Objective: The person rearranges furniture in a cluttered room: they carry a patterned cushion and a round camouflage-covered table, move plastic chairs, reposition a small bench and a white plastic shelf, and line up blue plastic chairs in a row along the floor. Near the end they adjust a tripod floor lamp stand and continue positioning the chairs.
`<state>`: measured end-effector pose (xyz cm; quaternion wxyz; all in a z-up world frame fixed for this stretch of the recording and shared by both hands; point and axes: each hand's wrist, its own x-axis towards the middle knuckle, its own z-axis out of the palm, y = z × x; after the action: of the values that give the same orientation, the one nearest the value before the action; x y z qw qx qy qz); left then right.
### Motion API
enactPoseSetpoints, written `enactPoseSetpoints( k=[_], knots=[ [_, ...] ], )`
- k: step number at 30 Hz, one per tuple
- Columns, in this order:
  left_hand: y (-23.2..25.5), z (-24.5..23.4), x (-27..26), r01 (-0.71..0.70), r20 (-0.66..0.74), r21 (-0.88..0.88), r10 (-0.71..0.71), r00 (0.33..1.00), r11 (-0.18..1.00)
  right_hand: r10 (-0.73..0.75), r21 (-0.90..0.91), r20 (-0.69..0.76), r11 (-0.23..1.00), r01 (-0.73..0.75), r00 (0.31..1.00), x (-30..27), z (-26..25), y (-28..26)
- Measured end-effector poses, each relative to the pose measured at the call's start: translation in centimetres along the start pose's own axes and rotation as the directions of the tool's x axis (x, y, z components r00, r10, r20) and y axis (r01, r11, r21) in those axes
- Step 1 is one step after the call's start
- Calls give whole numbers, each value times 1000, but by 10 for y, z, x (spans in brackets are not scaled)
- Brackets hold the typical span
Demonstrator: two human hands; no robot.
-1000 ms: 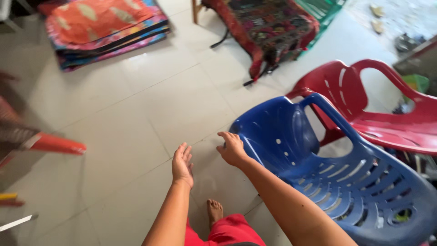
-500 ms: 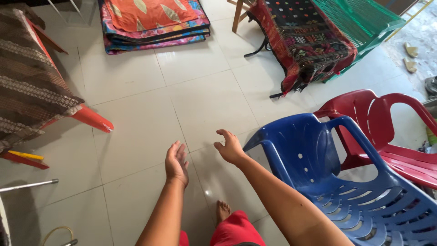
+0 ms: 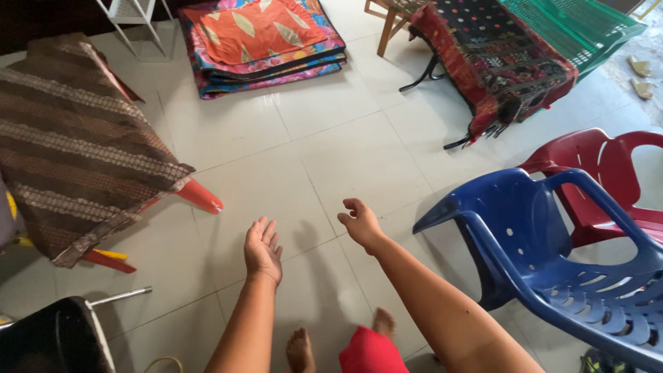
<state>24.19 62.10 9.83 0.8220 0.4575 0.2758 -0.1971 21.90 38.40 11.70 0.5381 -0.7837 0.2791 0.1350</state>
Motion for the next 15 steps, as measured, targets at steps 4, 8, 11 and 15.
enactPoseSetpoints(
  k=[4, 8, 11, 15],
  knots=[
    [34, -34, 3, -13, -33, -10, 12, 999, 1000, -1, 72, 6, 997, 1, 1000, 5, 38, -21],
    [54, -58, 13, -43, -53, -64, 39, 998, 997, 21, 67, 51, 997, -24, 999, 13, 71, -44],
    [66, -71, 28, -65, -74, -105, 57, 996, 992, 22, 45, 82, 999, -26, 996, 29, 91, -60],
    [86, -87, 44, -80, -137, -156, 58, 989, 985, -22, 87, 100, 996, 13, 995, 62, 115, -81]
  ],
)
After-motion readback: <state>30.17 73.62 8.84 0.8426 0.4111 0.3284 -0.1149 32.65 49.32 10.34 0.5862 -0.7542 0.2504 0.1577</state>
